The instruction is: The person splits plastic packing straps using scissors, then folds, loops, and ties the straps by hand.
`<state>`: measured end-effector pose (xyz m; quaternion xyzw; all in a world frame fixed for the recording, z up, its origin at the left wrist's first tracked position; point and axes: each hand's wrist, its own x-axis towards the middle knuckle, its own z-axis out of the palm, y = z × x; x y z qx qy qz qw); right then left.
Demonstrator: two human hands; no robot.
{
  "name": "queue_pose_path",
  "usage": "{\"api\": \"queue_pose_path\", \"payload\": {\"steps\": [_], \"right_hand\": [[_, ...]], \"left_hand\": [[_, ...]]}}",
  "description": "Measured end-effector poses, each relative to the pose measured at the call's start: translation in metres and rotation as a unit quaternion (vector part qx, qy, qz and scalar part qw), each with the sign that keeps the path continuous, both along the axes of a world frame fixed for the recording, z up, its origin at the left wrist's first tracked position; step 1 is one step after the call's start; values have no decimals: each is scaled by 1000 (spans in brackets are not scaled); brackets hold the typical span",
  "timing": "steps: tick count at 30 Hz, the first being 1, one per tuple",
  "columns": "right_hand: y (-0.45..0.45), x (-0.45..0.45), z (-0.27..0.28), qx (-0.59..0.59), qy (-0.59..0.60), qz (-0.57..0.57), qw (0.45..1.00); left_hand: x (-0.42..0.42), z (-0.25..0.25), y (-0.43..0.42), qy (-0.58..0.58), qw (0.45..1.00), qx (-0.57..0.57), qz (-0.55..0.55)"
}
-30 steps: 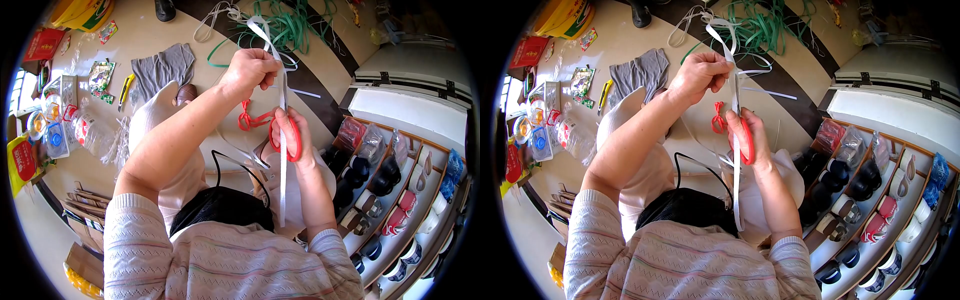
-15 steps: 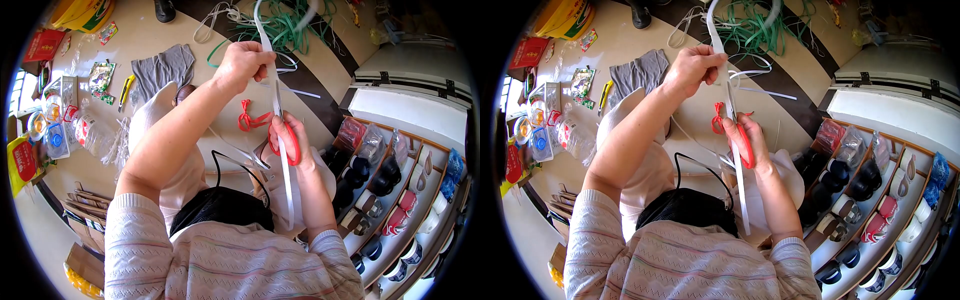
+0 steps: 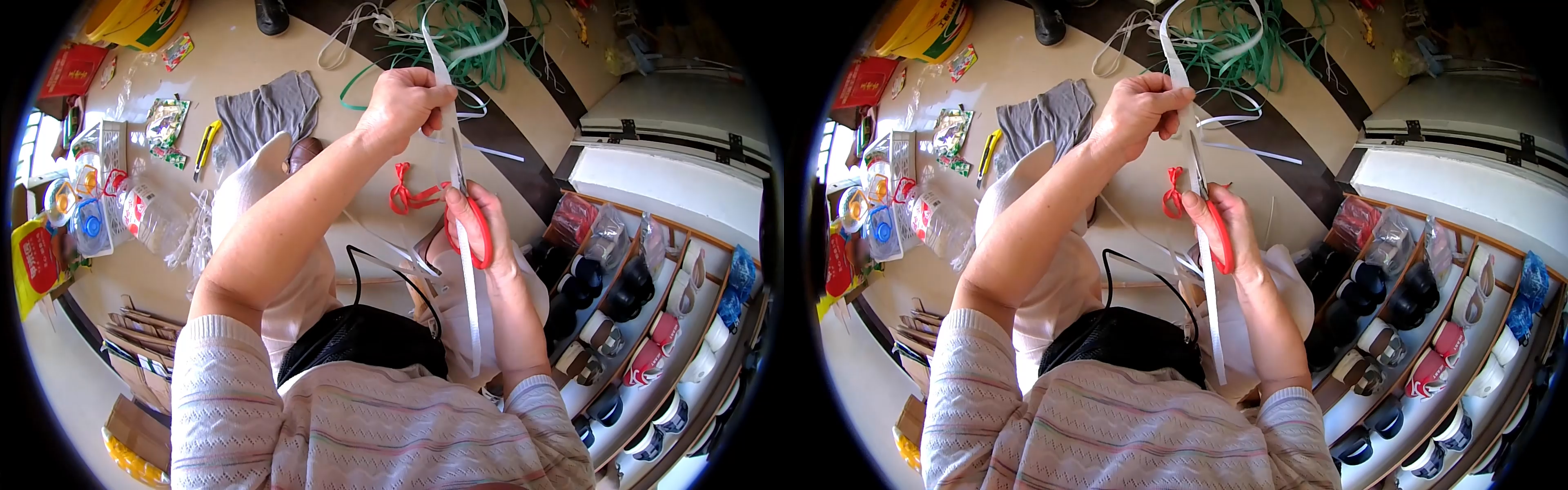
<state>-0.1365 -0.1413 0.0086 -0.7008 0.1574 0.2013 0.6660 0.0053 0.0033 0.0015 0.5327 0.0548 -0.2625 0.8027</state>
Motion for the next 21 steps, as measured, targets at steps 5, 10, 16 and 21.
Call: {"api": "queue_pose_path", "payload": {"steps": [5,10,16,21], "right_hand": [[6,5,2,75,12,-34,997],[4,6,8,37,37,-24,998],[7,-2,-4,44,1,-40,998],[6,6,2,78,17,-46,996]], "left_hand": [[-6,2,-3,9,1000,8,-4],[-6,0,-4,15,1000,6,-8],[4,2,2,16,1000,24,9],[-6,1,-4,19,1000,15,-12]]}}
